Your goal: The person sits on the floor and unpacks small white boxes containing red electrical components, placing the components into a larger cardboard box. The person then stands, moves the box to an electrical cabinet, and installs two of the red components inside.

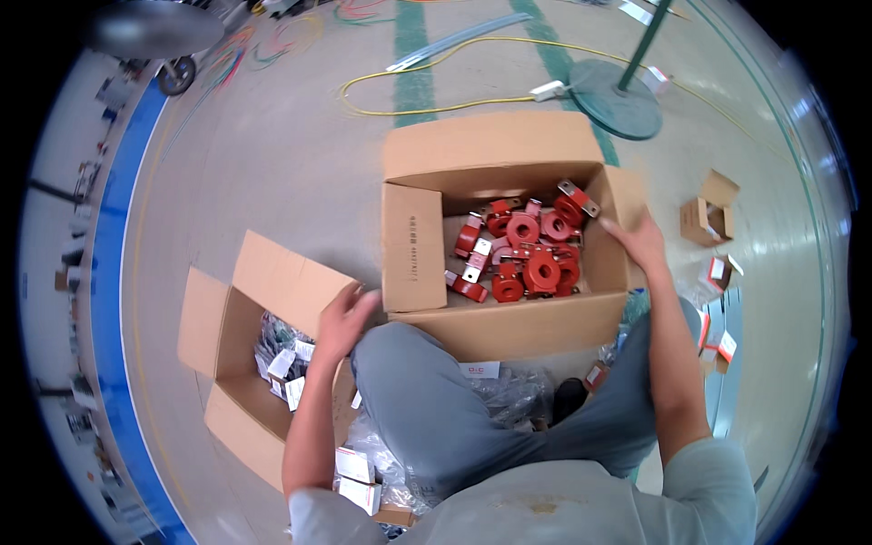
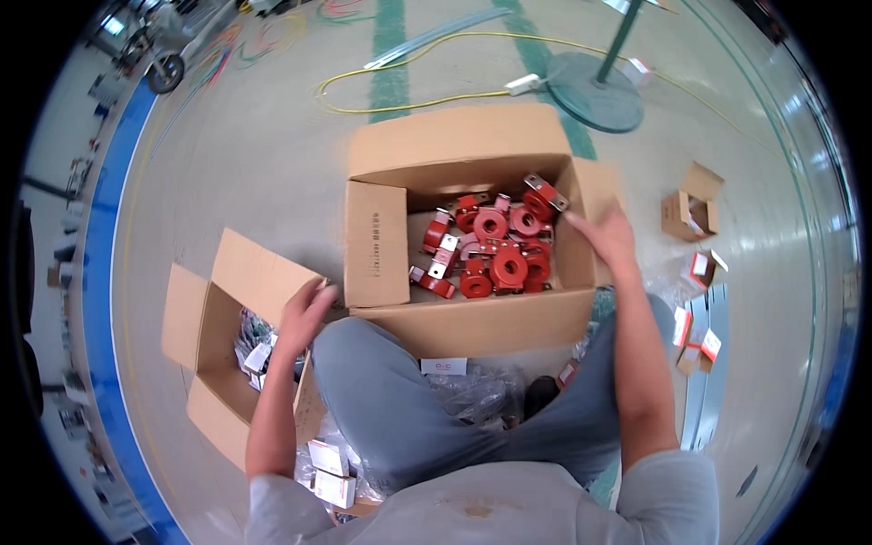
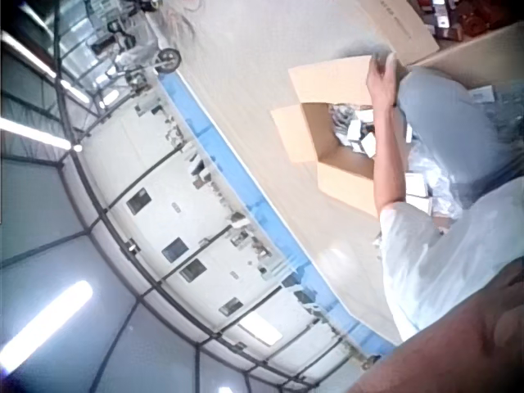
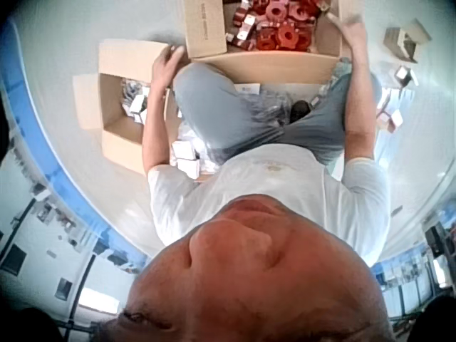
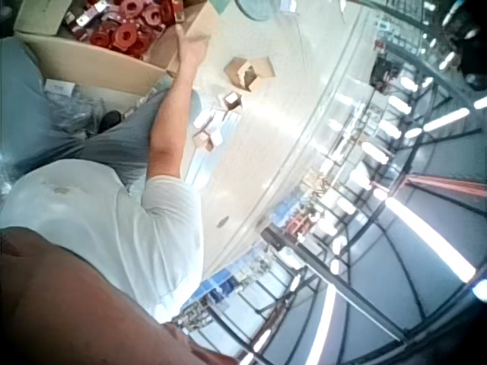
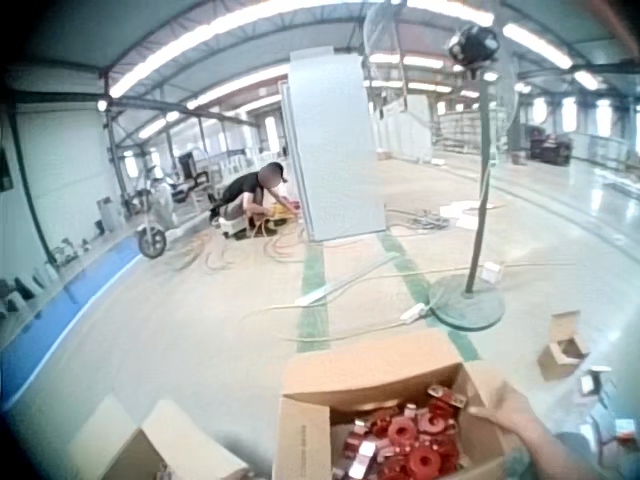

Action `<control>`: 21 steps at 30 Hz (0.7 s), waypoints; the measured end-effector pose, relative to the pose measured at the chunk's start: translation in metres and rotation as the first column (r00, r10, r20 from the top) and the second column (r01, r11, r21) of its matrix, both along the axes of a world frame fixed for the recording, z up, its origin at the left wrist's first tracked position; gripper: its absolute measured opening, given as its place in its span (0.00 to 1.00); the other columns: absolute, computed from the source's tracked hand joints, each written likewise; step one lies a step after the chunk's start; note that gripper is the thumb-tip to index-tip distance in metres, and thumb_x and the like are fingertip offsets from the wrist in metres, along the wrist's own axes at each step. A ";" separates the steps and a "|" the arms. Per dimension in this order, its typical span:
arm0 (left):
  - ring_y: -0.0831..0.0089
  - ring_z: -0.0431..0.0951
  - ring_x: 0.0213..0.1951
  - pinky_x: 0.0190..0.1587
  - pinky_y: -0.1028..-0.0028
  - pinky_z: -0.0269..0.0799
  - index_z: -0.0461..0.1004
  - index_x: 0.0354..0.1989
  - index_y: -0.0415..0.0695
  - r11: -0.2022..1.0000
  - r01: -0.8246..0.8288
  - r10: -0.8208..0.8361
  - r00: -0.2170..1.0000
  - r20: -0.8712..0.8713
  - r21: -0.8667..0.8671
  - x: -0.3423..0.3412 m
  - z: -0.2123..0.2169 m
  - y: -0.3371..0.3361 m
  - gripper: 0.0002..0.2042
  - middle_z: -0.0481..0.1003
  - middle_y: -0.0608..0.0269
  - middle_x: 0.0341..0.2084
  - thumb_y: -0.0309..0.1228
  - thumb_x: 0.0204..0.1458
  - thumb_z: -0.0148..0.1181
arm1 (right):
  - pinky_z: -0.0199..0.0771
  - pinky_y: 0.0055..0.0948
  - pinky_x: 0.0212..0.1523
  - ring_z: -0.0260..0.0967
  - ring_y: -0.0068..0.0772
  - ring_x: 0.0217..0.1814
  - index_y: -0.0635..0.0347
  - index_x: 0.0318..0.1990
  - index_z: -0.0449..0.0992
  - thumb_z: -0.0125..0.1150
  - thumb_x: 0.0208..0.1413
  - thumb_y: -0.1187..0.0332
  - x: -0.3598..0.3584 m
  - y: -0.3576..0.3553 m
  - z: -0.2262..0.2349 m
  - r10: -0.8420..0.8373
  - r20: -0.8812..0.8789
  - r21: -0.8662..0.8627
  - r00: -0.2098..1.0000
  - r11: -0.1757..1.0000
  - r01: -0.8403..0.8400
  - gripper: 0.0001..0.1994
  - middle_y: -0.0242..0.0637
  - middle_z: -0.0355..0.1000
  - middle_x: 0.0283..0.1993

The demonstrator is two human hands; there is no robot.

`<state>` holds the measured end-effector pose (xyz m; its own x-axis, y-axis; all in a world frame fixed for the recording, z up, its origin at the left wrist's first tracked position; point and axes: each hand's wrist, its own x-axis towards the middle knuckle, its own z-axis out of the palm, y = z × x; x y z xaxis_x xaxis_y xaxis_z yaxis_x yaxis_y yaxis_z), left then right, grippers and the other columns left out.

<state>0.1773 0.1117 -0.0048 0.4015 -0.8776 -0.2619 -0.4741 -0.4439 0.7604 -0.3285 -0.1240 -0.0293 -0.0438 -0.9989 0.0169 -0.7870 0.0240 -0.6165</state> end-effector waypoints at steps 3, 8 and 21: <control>0.44 0.82 0.43 0.47 0.55 0.77 0.65 0.64 0.35 0.938 0.246 -0.305 0.920 0.247 0.243 -0.017 -0.021 -0.055 0.32 0.81 0.39 0.40 0.40 0.54 0.66 | 0.77 0.38 0.53 0.79 0.46 0.52 0.69 0.56 0.77 0.74 0.48 0.47 -0.012 0.015 -0.013 -0.051 0.084 0.657 0.995 0.753 -0.016 0.36 0.48 0.80 0.52; 0.38 0.80 0.41 0.43 0.45 0.76 0.66 0.56 0.37 0.967 0.240 -0.251 0.848 0.468 0.084 0.008 -0.106 -0.094 0.22 0.79 0.37 0.36 0.30 0.53 0.59 | 0.78 0.38 0.30 0.79 0.34 0.41 0.70 0.51 0.79 0.68 0.52 0.61 -0.029 0.027 -0.065 -0.097 0.371 0.648 0.923 0.740 -0.182 0.23 0.43 0.80 0.43; 0.51 0.81 0.53 0.54 0.61 0.76 0.76 0.57 0.39 0.930 0.362 -0.322 0.882 0.345 -0.059 -0.047 0.075 -0.043 0.26 0.79 0.46 0.51 0.37 0.51 0.73 | 0.86 0.38 0.31 0.83 0.42 0.38 0.69 0.50 0.79 0.70 0.49 0.52 0.231 -0.031 -0.074 -0.026 0.637 0.572 0.770 0.685 -0.450 0.29 0.46 0.81 0.41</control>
